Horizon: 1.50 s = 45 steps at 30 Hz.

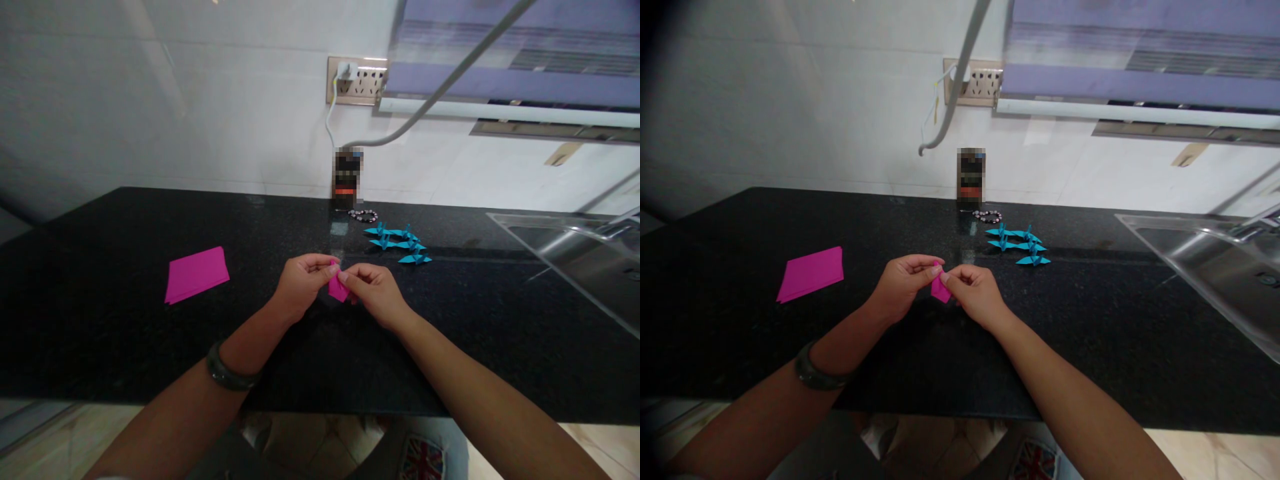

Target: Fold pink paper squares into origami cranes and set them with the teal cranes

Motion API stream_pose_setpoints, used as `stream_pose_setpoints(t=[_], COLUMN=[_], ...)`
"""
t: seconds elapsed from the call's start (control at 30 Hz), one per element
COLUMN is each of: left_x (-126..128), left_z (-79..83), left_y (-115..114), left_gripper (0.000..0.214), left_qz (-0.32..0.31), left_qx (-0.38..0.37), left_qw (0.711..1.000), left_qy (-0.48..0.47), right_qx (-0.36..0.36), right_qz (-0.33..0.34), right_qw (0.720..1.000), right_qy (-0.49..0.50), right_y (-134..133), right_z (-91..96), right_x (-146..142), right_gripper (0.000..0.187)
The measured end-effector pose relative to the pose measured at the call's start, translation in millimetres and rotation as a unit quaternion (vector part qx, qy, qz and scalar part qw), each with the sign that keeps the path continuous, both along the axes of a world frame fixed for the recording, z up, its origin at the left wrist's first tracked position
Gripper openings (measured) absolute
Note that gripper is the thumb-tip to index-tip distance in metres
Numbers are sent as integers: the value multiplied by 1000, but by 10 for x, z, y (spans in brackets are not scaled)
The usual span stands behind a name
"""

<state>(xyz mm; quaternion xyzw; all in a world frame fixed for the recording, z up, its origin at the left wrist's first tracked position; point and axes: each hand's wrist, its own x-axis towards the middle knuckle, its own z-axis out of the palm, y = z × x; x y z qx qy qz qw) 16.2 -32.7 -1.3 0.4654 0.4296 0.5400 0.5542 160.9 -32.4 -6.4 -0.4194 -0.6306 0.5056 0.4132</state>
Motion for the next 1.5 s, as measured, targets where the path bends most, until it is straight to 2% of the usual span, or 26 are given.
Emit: stream_pose_setpoints(t=[0.2,0.43,0.7,0.9,1.03,1.3,1.5], left_x=[5,7,-32,-76,-110,-132,-130], left_z=[4,27,9,10,14,26,36], left_y=[-16,-34,-4,9,16,20,22], left_gripper=[22,22,23,25,20,14,19], left_qz=[25,32,-34,-88,-105,-159,-153], left_qx=[43,57,28,26,24,-30,-42], left_qw=[997,994,999,995,993,983,984], left_qy=[64,86,6,-38,-43,-86,-85], right_qx=[14,-15,-29,-49,-67,-70,-70], right_qz=[52,71,72,118,159,209,210], right_qw=[996,994,997,992,985,975,975], right_qy=[-65,-83,-31,11,16,11,13], right_y=[2,2,18,34,43,63,74], right_z=[4,2,-15,-14,-15,-29,-35], right_x=[30,34,56,87,107,134,144], right_gripper=[38,35,32,30,28,27,27])
